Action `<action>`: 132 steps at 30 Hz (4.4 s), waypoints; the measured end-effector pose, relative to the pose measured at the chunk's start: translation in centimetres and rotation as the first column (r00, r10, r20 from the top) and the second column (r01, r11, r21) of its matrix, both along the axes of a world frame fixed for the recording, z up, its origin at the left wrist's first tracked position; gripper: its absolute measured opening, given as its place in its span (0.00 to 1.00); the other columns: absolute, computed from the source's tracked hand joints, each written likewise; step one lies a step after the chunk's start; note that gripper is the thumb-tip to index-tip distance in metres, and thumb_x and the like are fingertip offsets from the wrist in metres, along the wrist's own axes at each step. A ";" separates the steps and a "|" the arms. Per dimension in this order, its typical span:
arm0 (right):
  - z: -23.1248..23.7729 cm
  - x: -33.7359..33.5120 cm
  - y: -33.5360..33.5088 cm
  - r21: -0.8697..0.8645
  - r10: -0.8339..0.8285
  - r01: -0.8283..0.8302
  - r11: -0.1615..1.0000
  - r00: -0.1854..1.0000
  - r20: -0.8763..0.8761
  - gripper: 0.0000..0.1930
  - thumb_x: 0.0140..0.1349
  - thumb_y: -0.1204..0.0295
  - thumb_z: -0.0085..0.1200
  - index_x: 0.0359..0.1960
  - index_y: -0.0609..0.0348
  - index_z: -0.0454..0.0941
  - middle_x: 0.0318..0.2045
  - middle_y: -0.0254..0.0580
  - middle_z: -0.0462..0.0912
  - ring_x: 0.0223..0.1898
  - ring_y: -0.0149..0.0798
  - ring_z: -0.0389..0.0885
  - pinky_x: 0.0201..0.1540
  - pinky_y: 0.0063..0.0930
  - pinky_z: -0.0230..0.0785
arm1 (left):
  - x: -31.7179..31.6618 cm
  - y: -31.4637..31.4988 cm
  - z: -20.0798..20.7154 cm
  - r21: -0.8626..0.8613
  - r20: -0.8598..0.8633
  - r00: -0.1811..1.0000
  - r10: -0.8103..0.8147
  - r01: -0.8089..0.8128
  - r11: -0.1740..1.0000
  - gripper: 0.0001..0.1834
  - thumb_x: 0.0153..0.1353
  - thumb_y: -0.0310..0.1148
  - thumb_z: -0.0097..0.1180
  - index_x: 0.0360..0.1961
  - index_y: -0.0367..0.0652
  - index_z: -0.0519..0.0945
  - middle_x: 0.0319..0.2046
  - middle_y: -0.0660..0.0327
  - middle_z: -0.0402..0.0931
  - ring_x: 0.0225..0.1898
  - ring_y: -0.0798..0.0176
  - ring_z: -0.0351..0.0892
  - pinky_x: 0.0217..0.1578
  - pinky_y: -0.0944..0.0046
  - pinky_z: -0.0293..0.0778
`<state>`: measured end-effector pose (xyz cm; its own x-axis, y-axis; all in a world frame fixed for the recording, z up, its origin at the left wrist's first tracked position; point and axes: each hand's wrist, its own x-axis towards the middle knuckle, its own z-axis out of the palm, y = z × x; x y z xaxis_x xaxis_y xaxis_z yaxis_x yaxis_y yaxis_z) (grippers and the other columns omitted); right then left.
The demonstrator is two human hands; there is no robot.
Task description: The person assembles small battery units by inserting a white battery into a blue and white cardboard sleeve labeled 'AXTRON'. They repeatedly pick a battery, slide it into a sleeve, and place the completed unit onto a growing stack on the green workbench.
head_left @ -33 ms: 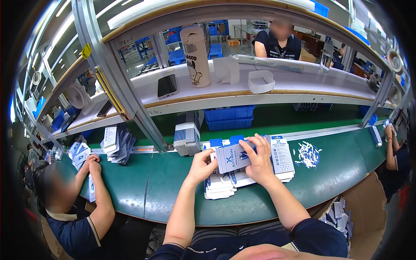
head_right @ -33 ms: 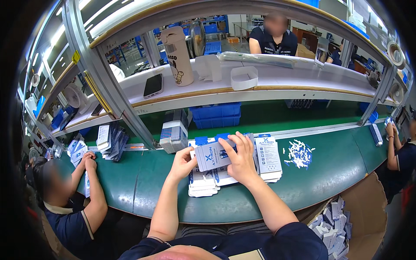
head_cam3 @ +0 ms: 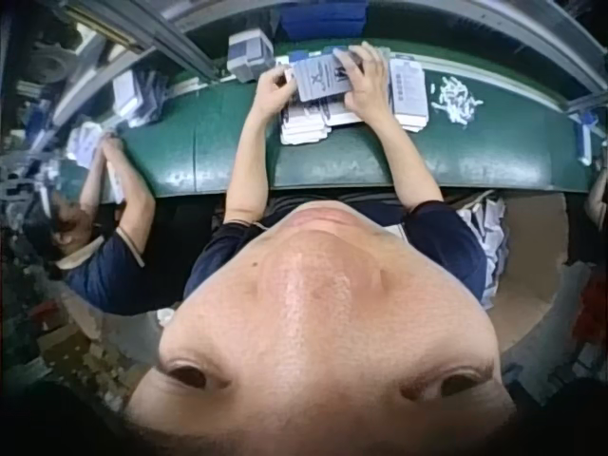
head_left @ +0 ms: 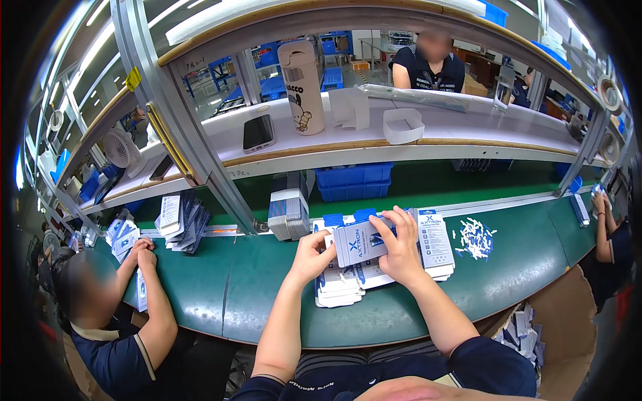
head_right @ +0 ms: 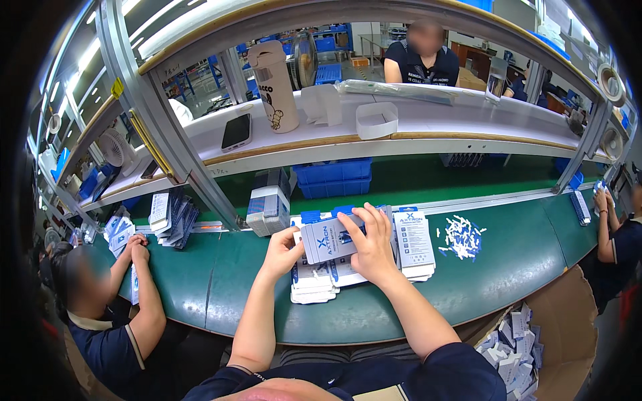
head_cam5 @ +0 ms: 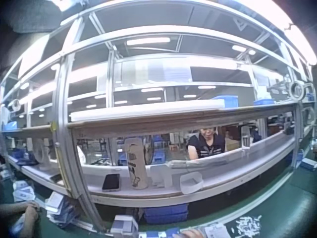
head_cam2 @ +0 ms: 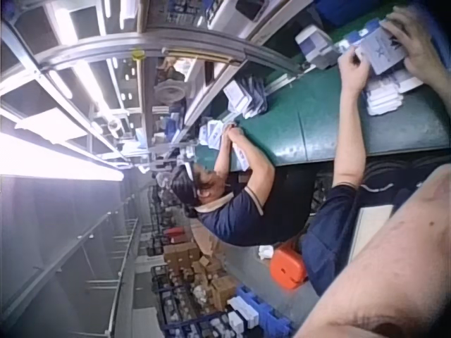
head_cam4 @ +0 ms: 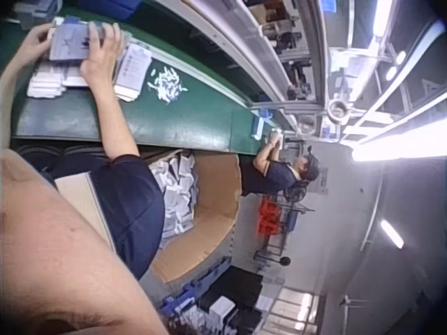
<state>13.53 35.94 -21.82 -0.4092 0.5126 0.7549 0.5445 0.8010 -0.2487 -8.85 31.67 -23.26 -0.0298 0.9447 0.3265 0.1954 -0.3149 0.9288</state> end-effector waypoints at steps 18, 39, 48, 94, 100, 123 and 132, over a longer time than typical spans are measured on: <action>0.3 0.0 -0.7 -0.150 0.037 -0.031 0.988 0.998 0.041 0.46 0.36 0.69 0.70 0.63 0.54 0.65 0.59 0.46 0.66 0.62 0.49 0.63 0.62 0.47 0.49 | 0.6 0.2 0.6 0.089 0.289 0.956 0.056 -0.085 0.992 0.08 0.69 0.27 0.50 0.40 0.33 0.79 0.32 0.66 0.78 0.33 0.80 0.73 0.33 0.76 0.69; 0.4 0.0 -0.6 -0.116 -0.060 0.065 0.991 0.997 0.050 0.45 0.38 0.71 0.67 0.65 0.55 0.63 0.65 0.46 0.63 0.68 0.50 0.57 0.69 0.53 0.39 | 0.8 0.0 0.5 0.100 0.318 0.947 0.044 -0.080 0.992 0.10 0.69 0.27 0.51 0.43 0.31 0.79 0.34 0.65 0.80 0.33 0.79 0.75 0.33 0.77 0.69; 0.1 0.0 -0.5 -0.102 -0.049 0.053 0.993 0.998 0.035 0.45 0.39 0.70 0.67 0.65 0.56 0.63 0.65 0.49 0.63 0.68 0.51 0.58 0.68 0.53 0.41 | 1.0 -0.2 1.0 0.098 0.329 0.941 0.077 -0.115 0.989 0.08 0.68 0.27 0.52 0.41 0.31 0.79 0.32 0.66 0.80 0.31 0.80 0.74 0.32 0.78 0.68; -1.7 -1.2 -0.4 -0.620 0.044 -0.749 0.232 0.645 -0.763 0.08 0.64 0.75 0.57 0.41 0.66 0.75 0.38 0.45 0.84 0.40 0.29 0.82 0.44 0.23 0.75 | 3.6 0.0 -0.1 -0.005 0.364 0.931 0.030 -0.030 1.000 0.16 0.71 0.37 0.50 0.42 0.32 0.80 0.34 0.63 0.81 0.33 0.76 0.75 0.34 0.74 0.71; -1.6 -1.0 -0.2 -0.513 -0.001 -0.784 0.349 0.547 -0.837 0.07 0.64 0.76 0.57 0.41 0.64 0.74 0.39 0.44 0.84 0.39 0.28 0.82 0.44 0.23 0.75 | 3.4 -0.2 -0.4 -0.090 0.287 0.957 -0.039 0.067 0.994 0.16 0.69 0.38 0.52 0.38 0.32 0.82 0.30 0.65 0.81 0.32 0.77 0.74 0.32 0.73 0.71; -2.3 -1.0 -0.5 -0.689 0.134 -0.659 0.301 0.745 -0.654 0.16 0.66 0.69 0.56 0.50 0.66 0.73 0.33 0.40 0.81 0.29 0.24 0.80 0.27 0.17 0.71 | 2.9 0.3 0.3 -0.079 0.351 0.917 0.191 -0.174 0.982 0.15 0.69 0.37 0.54 0.32 0.34 0.79 0.27 0.67 0.77 0.26 0.80 0.68 0.25 0.76 0.64; -1.6 -0.9 -0.3 -0.611 0.085 -0.611 0.503 0.739 -0.668 0.26 0.65 0.78 0.52 0.65 0.63 0.60 0.41 0.44 0.77 0.35 0.29 0.82 0.35 0.20 0.73 | 5.4 -0.4 -0.2 0.114 0.000 0.968 0.251 -0.249 0.962 0.23 0.64 0.31 0.56 0.58 0.36 0.67 0.39 0.48 0.80 0.36 0.62 0.81 0.36 0.63 0.76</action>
